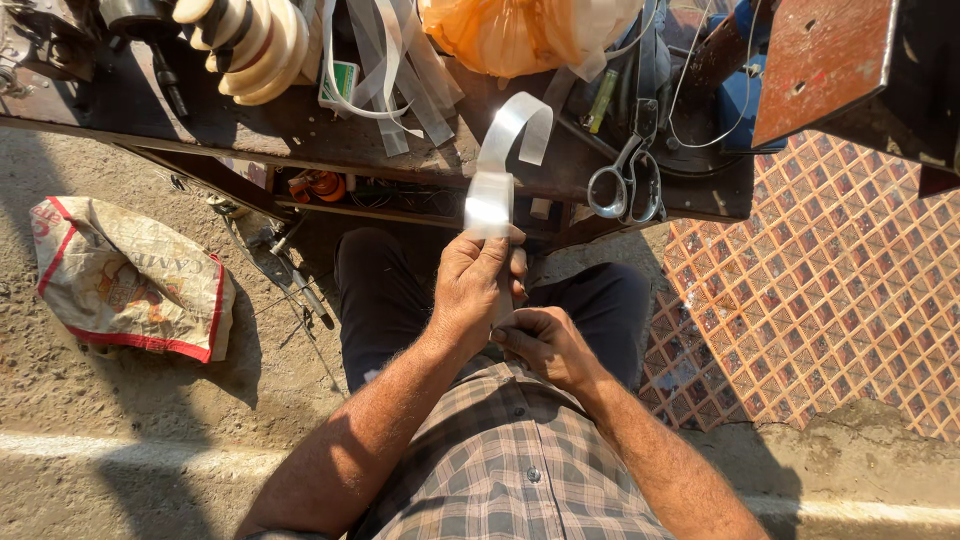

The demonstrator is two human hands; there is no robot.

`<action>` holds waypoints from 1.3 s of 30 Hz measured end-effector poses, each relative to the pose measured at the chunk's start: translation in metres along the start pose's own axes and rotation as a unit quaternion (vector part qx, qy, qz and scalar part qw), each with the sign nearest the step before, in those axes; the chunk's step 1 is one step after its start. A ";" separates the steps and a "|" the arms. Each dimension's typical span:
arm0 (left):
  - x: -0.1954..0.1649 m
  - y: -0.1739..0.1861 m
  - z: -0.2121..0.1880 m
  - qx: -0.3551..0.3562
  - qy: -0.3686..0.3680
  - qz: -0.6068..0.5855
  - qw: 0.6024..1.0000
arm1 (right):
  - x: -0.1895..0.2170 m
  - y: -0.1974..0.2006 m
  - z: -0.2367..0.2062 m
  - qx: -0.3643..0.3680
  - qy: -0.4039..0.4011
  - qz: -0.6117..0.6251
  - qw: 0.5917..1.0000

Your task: The person sits on the ground at a low workbench and handles white plastic ribbon. They cut ribbon pieces with scissors, fold and knot the strips, and attach the tied ribbon around an orange plastic bag bundle on the bench, repeating the cutting and tying cycle.

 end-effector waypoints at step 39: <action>-0.066 0.019 0.038 -0.004 -0.063 0.140 0.988 | 0.053 0.059 -0.006 -0.188 0.228 -0.373 0.880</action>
Point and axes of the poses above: each hand's wrist, its own z-axis towards the middle knuckle, its own y-axis out of the back of the hand, x = y × z, the point moved 5 cm from there along z, towards the middle knuckle, and after that the axes turned 6 degrees about y, right-handed, at the moved point
